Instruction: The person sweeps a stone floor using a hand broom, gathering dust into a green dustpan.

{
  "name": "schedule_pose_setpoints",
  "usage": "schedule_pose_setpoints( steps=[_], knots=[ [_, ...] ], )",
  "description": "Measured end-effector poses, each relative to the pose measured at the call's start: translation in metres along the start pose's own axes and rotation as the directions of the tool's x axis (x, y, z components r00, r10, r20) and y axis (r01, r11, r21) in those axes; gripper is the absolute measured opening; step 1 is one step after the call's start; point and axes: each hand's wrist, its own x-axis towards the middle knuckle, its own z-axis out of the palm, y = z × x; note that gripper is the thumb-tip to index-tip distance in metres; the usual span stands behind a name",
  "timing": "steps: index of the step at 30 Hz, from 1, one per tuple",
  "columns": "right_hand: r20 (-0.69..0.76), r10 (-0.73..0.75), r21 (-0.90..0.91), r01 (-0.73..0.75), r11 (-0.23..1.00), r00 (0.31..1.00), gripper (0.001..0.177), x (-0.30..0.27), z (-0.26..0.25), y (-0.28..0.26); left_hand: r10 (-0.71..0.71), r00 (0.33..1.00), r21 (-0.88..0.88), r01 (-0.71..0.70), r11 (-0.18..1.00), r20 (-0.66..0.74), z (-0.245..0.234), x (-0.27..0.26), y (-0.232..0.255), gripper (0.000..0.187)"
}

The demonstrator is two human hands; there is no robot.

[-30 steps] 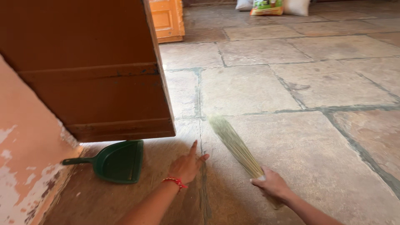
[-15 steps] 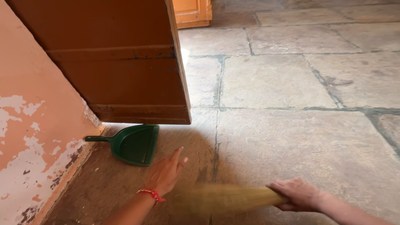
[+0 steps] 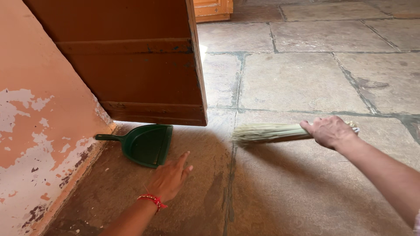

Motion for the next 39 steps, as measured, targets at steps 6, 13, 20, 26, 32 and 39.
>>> schedule_pose_setpoints(
  steps=[6,13,20,26,32,39],
  knots=[
    [-0.257,-0.398,-0.018,0.408,0.913,0.880,0.015,-0.018,0.020,-0.030,0.047,0.994,-0.025,-0.050,0.998,-0.095,-0.004,0.005,0.003,0.064],
    [-0.235,-0.390,0.346,0.452,0.822,0.890,0.014,-0.033,0.054,-0.125,0.098,0.984,-0.018,-0.102,0.995,-0.151,-0.002,0.013,0.000,0.062],
    [0.029,0.183,0.195,-0.185,0.963,0.983,0.035,0.014,-0.010,-0.084,0.010,1.000,-0.004,-0.011,1.000,-0.029,-0.010,0.004,0.008,0.063],
    [-0.016,-0.063,0.490,0.063,0.870,0.998,0.056,-0.033,-0.022,-0.140,-0.001,0.997,0.017,0.002,1.000,-0.078,-0.011,-0.004,-0.006,0.060],
    [-0.175,-0.525,0.483,0.537,0.692,0.833,0.045,-0.086,-0.036,-0.259,0.046,0.975,0.089,-0.027,0.996,-0.215,-0.012,-0.006,-0.022,0.056],
    [-0.023,-0.367,0.422,0.342,0.840,0.930,0.033,-0.050,-0.042,-0.281,0.022,0.964,0.106,0.006,0.994,-0.264,-0.020,-0.013,-0.033,0.060]
  ],
)
